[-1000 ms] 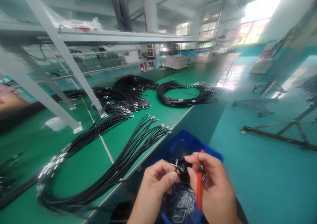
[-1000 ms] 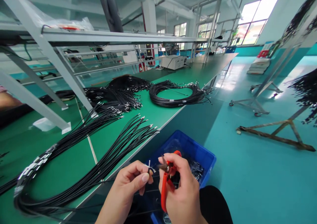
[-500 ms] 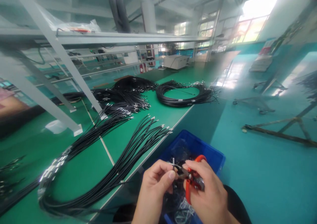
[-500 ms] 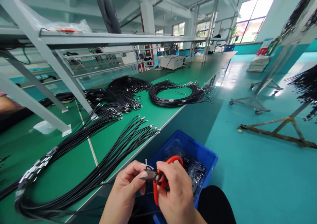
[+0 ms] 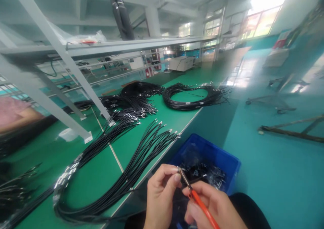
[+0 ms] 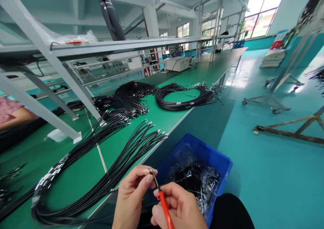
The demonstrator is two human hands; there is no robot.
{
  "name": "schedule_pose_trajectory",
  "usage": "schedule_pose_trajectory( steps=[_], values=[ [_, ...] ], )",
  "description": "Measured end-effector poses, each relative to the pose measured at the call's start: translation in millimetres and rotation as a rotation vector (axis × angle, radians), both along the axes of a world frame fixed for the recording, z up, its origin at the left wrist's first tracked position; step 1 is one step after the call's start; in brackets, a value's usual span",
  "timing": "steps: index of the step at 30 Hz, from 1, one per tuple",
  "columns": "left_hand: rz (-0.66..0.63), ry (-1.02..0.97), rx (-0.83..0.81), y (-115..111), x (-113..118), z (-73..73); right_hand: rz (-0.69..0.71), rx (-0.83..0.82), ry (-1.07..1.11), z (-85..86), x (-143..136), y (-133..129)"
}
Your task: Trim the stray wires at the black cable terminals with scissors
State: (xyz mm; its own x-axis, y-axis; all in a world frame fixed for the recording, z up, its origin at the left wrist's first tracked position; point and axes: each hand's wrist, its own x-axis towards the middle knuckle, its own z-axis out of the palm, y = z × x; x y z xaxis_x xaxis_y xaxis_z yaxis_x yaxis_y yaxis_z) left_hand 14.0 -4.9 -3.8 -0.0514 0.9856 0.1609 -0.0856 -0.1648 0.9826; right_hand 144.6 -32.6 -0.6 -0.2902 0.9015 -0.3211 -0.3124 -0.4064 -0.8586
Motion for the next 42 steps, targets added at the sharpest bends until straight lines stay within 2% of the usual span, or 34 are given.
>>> schedule_pose_trajectory(
  steps=[3, 10, 17, 23, 27, 35, 42],
  values=[
    [-0.009, 0.066, 0.011, 0, 1, -0.2, 0.011, 0.024, -0.029, 0.2, 0, 3],
    [0.003, 0.164, -0.007, 0, 3, -1.6, 0.005, 0.020, -0.089, -11.2, 4, 3],
    [-0.019, 0.177, -0.003, 4, 2, -4.8, 0.062, -0.016, -0.091, -5.3, 8, 7],
    [0.045, 0.166, -0.053, 6, 0, -6.7, 0.117, 0.007, -0.012, -9.8, 17, 6],
    [0.040, 0.167, -0.045, 5, 2, -4.8, 0.179, 0.009, 0.003, -7.6, 16, 6],
    [0.036, 0.231, -0.005, 2, 2, -2.5, 0.173, -0.011, 0.022, -3.8, 13, 11],
    [0.038, 0.291, 0.014, 1, 4, -2.8, 0.194, -0.031, -0.075, -0.8, 14, 11]
  ],
)
